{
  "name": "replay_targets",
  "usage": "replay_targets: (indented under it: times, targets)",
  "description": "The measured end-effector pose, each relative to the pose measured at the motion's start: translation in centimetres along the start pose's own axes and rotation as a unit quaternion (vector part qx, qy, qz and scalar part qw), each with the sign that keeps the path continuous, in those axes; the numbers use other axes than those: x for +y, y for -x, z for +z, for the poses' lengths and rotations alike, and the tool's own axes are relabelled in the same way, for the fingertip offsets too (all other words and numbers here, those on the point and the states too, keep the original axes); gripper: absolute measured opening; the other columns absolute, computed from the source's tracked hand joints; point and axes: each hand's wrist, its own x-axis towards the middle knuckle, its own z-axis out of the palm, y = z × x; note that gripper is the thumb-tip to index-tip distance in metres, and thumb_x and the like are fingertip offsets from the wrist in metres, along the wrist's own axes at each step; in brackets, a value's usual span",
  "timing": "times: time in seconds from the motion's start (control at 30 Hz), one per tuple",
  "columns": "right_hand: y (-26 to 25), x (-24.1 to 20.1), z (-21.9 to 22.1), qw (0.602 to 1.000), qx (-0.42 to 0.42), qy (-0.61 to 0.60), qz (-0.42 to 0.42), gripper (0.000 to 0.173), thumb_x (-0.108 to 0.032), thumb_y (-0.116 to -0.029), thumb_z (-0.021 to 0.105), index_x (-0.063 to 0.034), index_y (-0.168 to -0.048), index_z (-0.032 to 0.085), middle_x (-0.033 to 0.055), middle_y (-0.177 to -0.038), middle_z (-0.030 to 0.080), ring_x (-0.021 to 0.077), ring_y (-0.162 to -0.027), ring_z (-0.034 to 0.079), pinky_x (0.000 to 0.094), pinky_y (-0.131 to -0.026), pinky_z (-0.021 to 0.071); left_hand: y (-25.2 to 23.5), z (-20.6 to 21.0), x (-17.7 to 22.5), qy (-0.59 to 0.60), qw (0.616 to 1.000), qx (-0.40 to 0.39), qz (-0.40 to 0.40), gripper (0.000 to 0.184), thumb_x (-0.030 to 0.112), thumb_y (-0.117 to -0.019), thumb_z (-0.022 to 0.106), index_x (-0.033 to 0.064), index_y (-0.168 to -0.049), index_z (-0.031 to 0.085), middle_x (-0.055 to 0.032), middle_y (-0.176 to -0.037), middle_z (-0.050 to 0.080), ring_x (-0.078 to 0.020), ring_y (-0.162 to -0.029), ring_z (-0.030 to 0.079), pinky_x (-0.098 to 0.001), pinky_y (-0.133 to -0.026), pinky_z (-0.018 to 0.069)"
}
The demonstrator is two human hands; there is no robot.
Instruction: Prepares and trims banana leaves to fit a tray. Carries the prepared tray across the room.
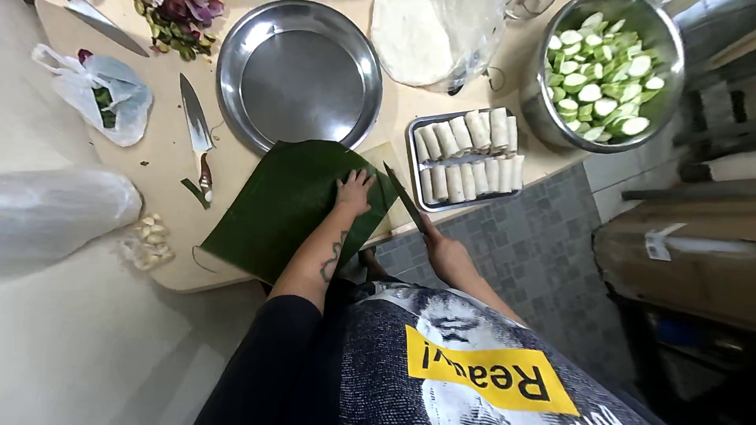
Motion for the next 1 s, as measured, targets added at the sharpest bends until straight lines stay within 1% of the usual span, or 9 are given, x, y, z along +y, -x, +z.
replay_targets:
  times: [0.3, 0.5, 0.57, 0.63, 0.7, 0.73, 0.83, 0.93, 1.0]
  targets:
    - [-0.8, -1.4, -0.3, 0.997, -0.054, 0.047, 0.027, 0.058, -0.023, -0.1146, 0.027, -0.0317, -0.168, 0.006, 0.0274, -0.12, 0.068, 0.0466, -0.113, 0.067, 0.0606, -0.095, 0.0518, -0.2, -0.8, 0.6, 0.002, 1.0, -0.006, -0.009, 0.091, 0.018, -0.088, 0.081, 0.0225, -0.163, 0.03, -0.0115, -0.171, 0.018, -0.0426, -0.156, 0.015, -0.0752, -0.112, 0.0277]
    - [3.7, 3.0, 1.4, 0.986, -0.141, 0.045, 0.071, 0.06, -0.026, -0.1144, 0.028, -0.0401, -0.166, 0.002, 0.0271, -0.117, 0.07, 0.0486, -0.106, 0.069, 0.0643, -0.09, 0.0525, -0.4, -0.9, 0.9, -0.014, 1.0, 0.002, -0.012, 0.087, 0.016, -0.088, 0.081, 0.022, -0.162, 0.034, -0.0119, -0.17, 0.022, -0.0426, -0.155, 0.02, -0.0724, -0.11, 0.0343]
    - [5.2, 4.9, 1.6, 0.986, -0.148, 0.037, 0.061, 0.058, -0.029, -0.1144, 0.03, -0.0398, -0.166, 0.007, 0.0263, -0.116, 0.07, 0.0482, -0.106, 0.069, 0.0647, -0.091, 0.0519, -0.6, -1.1, 1.0, -0.034, 0.999, 0.028, 0.006, 0.088, 0.012, -0.0809, 0.087, 0.0167, -0.157, 0.043, -0.0161, -0.166, 0.029, -0.0443, -0.151, 0.027, -0.0716, -0.108, 0.0363]
    - [6.4, 6.1, 1.4, 0.989, -0.132, 0.036, 0.049, 0.056, -0.032, -0.1141, 0.032, -0.0388, -0.166, 0.013, 0.0258, -0.113, 0.071, 0.0479, -0.104, 0.069, 0.0645, -0.09, 0.0525, -1.2, -1.4, 1.2, -0.067, 0.995, 0.059, 0.041, 0.095, 0.007, -0.0718, 0.091, 0.0097, -0.154, 0.044, -0.0159, -0.168, 0.026, -0.0413, -0.154, 0.024, -0.0712, -0.113, 0.0298]
    - [7.2, 6.5, 0.7, 0.994, -0.095, 0.029, 0.039, 0.055, -0.03, -0.1142, 0.033, -0.036, -0.166, 0.017, 0.0261, -0.108, 0.072, 0.0481, -0.099, 0.07, 0.0639, -0.088, 0.0529, -1.8, -1.8, 1.3, -0.087, 0.992, 0.061, 0.074, 0.108, 0.003, -0.0679, 0.093, 0.0075, -0.159, 0.035, -0.0157, -0.17, 0.019, -0.038, -0.158, 0.014, -0.0716, -0.12, 0.0124]
    - [7.5, 6.5, 0.4, 0.996, -0.074, 0.022, 0.036, 0.055, -0.029, -0.1141, 0.033, -0.0347, -0.166, 0.019, 0.0266, -0.105, 0.072, 0.0487, -0.096, 0.07, 0.0639, -0.086, 0.053, -2.1, -2.0, 1.3, -0.099, 0.99, 0.058, 0.084, 0.11, 0.003, -0.0682, 0.093, 0.008, -0.16, 0.033, -0.0179, -0.168, 0.026, -0.0388, -0.157, 0.017, -0.0718, -0.121, 0.0077]
    - [7.3, 6.8, 0.1, 0.999, -0.02, -0.006, 0.03, 0.054, -0.028, -0.1142, 0.034, -0.0319, -0.167, 0.02, 0.0277, -0.1, 0.072, 0.0493, -0.09, 0.071, 0.0638, -0.083, 0.0538, -2.4, -2.6, 1.5, -0.13, 0.985, 0.039, 0.104, 0.085, 0.002, -0.0746, 0.088, 0.0051, -0.15, 0.049, -0.0211, -0.146, 0.052, -0.0418, -0.144, 0.04, -0.0729, -0.121, 0.0053]
    - [6.6, 7.3, 0.4, 0.999, 0.0, -0.027, 0.026, 0.055, -0.028, -0.1141, 0.035, -0.0307, -0.167, 0.02, 0.0278, -0.101, 0.072, 0.0491, -0.09, 0.071, 0.0638, -0.083, 0.0534, -2.3, -2.7, 1.6, -0.141, 0.979, 0.042, 0.141, 0.035, -0.006, -0.093, 0.065, -0.0003, -0.127, 0.065, -0.0211, -0.131, 0.061, -0.042, -0.135, 0.049, -0.0732, -0.12, 0.0085]
    - [6.3, 7.5, 0.7, 0.999, 0.0, -0.031, 0.026, 0.054, -0.029, -0.1141, 0.035, -0.0301, -0.167, 0.021, 0.0279, -0.102, 0.072, 0.0494, -0.09, 0.07, 0.0637, -0.084, 0.0531, -1.6, -2.6, 1.6, -0.136, 0.977, 0.057, 0.154, 0.027, -0.006, -0.0986, 0.056, -0.0013, -0.122, 0.068, -0.0201, -0.126, 0.065, -0.0409, -0.132, 0.052, -0.0718, -0.12, 0.0097]
